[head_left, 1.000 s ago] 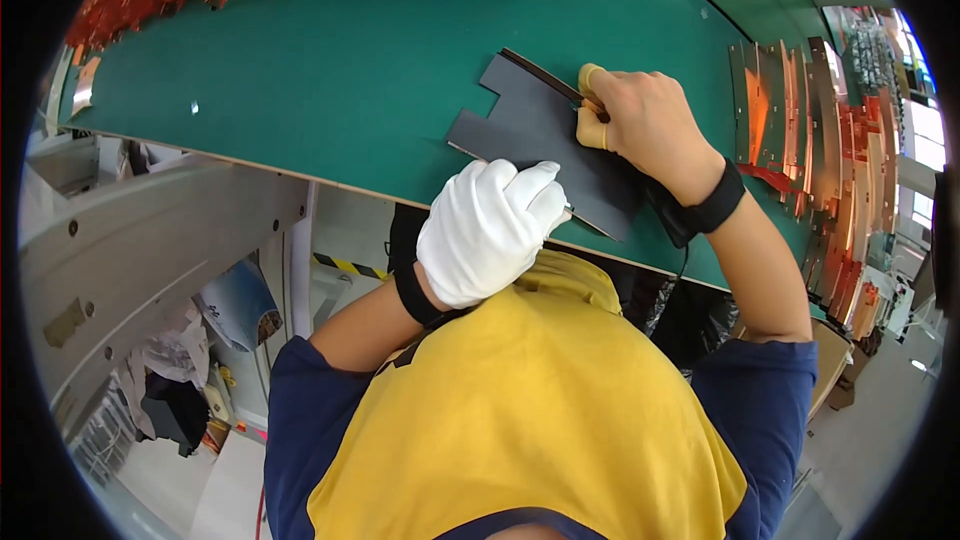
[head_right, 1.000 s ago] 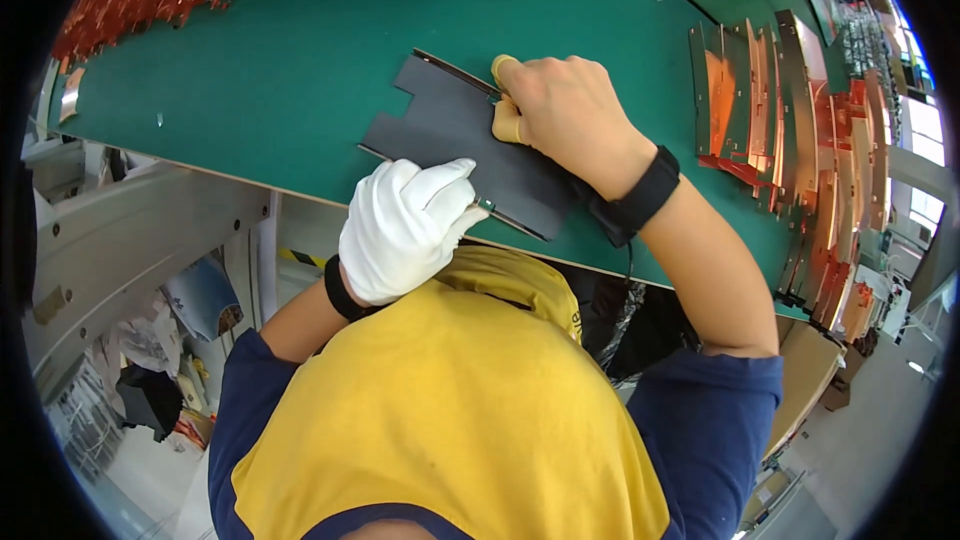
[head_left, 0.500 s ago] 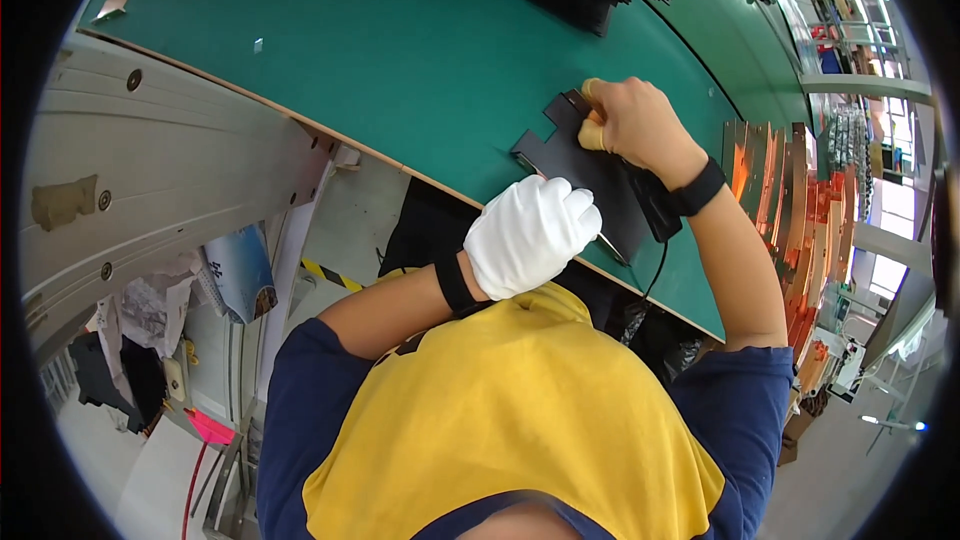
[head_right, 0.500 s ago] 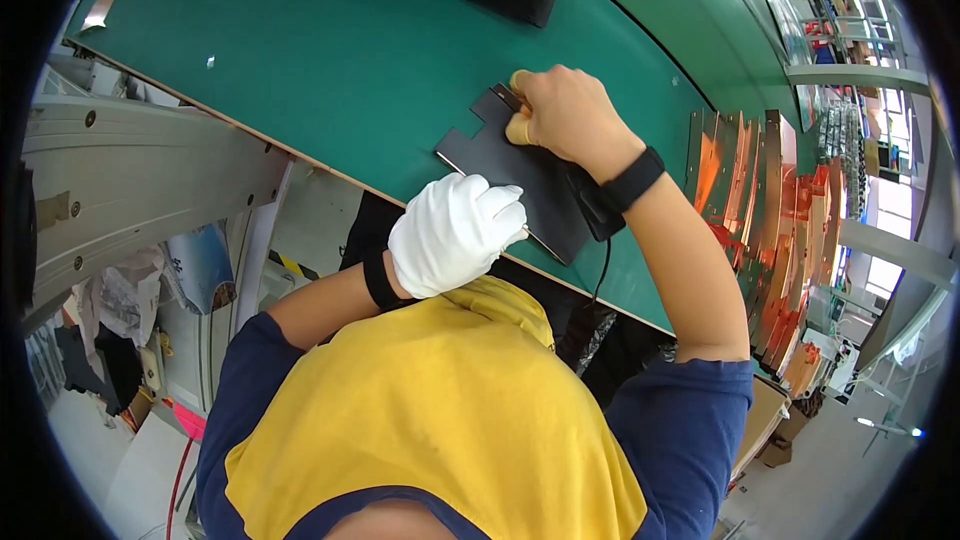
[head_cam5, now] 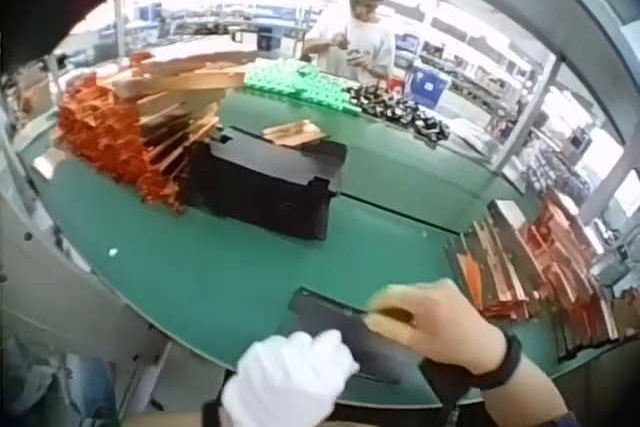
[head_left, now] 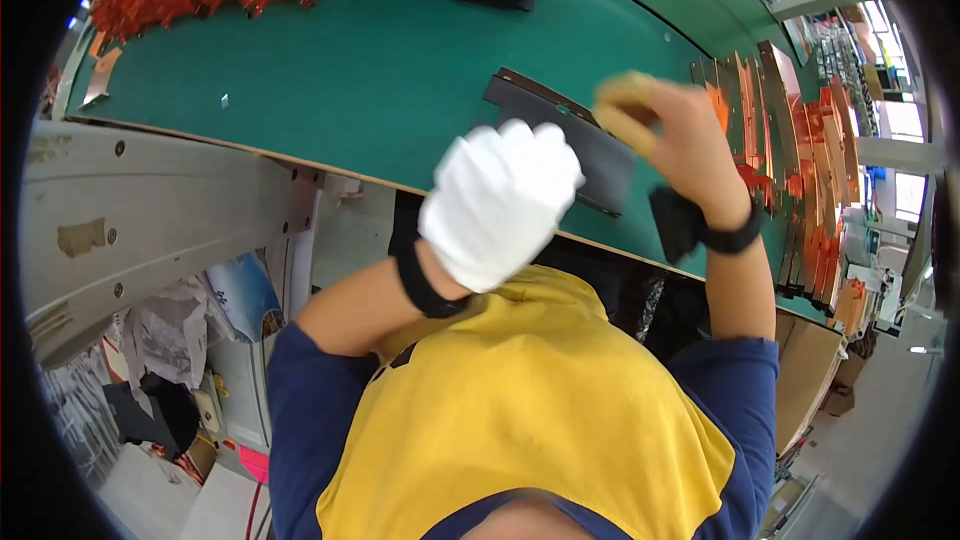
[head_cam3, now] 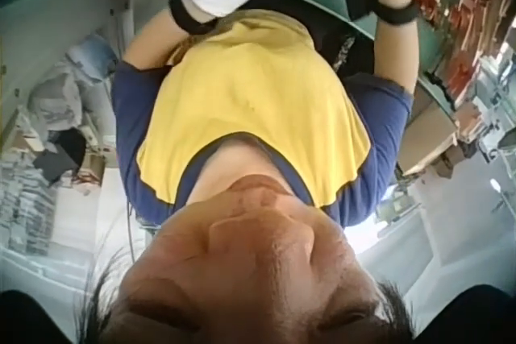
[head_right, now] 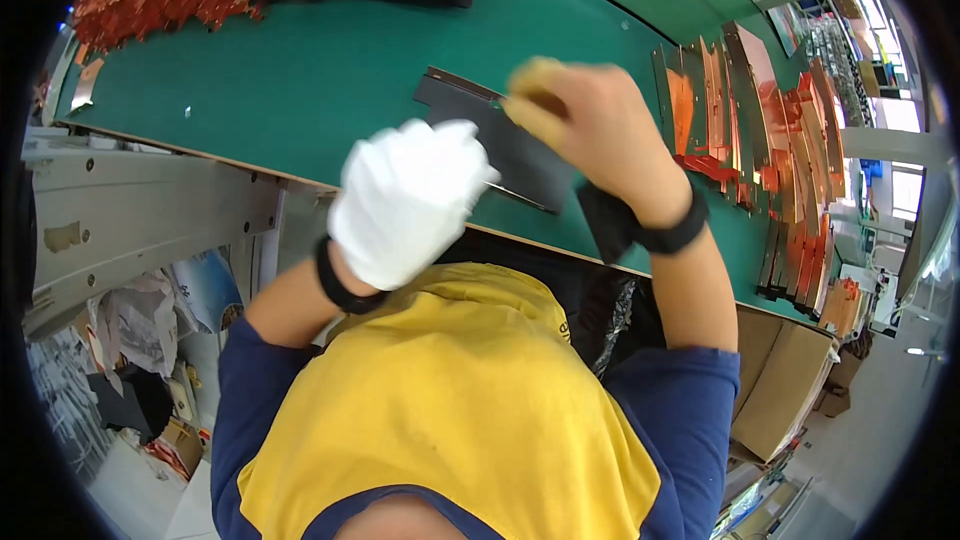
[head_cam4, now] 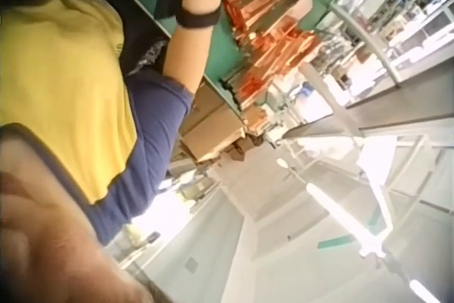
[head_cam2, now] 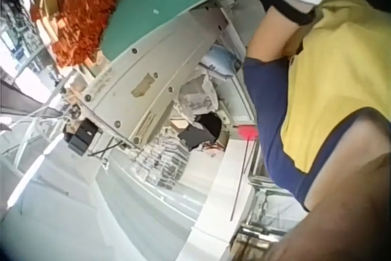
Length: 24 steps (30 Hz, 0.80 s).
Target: The person picks up a copper plate and a black sheet, aligns them, and presses the edges of the sheet onto the plate by hand. They then place the assembled component onto a stack and repeat the process.
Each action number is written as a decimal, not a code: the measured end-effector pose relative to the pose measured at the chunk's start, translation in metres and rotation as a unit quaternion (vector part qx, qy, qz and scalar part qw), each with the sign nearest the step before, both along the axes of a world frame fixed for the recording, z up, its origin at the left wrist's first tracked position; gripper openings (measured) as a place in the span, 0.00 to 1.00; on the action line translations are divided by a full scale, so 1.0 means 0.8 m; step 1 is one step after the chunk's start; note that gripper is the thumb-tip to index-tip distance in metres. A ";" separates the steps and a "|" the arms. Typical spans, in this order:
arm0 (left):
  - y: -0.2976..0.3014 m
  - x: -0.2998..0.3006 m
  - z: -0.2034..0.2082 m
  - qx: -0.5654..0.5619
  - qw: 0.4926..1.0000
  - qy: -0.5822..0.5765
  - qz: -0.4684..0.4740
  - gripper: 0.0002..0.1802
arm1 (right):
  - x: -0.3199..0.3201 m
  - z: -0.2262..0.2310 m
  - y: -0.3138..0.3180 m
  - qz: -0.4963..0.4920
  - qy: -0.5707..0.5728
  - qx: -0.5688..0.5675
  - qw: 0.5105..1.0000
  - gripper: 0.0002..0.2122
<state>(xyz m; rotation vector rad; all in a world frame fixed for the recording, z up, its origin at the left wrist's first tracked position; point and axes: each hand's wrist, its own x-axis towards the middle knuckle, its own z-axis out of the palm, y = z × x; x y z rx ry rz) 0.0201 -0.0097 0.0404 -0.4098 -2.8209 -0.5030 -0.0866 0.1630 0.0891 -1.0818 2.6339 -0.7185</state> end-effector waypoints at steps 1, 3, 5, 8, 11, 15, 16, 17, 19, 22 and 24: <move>-0.017 -0.008 0.013 -0.035 0.998 0.040 -0.020 0.10 | 0.011 -0.001 0.029 -0.036 -0.069 0.017 0.997 0.15; -0.043 -0.040 -0.014 -0.041 0.996 0.028 -0.077 0.06 | 0.030 -0.035 0.071 0.004 0.009 0.011 1.000 0.19; -0.058 -0.067 -0.036 -0.048 0.985 -0.001 -0.167 0.03 | 0.038 -0.056 0.083 0.056 0.086 0.004 0.995 0.22; -0.036 -0.076 -0.020 -0.135 0.978 -0.024 -0.159 0.05 | 0.048 -0.071 0.072 0.049 0.126 0.050 0.990 0.26; 0.002 -0.070 -0.013 -0.181 0.969 -0.045 -0.164 0.06 | 0.042 -0.075 0.065 0.065 0.107 0.050 0.991 0.28; 0.027 -0.068 -0.010 -0.187 0.965 -0.073 -0.168 0.06 | 0.027 -0.062 0.047 0.071 0.016 0.121 0.990 0.29; 0.028 -0.067 -0.009 -0.191 0.965 -0.085 -0.158 0.07 | 0.024 -0.058 0.046 0.070 -0.028 0.158 0.985 0.29; 0.029 -0.066 -0.009 -0.194 0.965 -0.097 -0.147 0.07 | 0.021 -0.056 0.046 0.070 -0.030 0.156 0.985 0.29; 0.022 -0.073 -0.009 -0.189 0.965 -0.104 -0.148 0.09 | 0.014 -0.053 0.045 0.107 -0.017 0.208 0.972 0.28; 0.008 -0.079 -0.003 -0.178 0.966 -0.113 -0.149 0.13 | 0.021 -0.059 0.056 0.125 0.032 0.176 0.976 0.27; 0.001 -0.080 0.011 -0.221 0.953 -0.162 -0.128 0.17 | 0.027 -0.066 0.070 0.113 0.120 0.062 0.984 0.26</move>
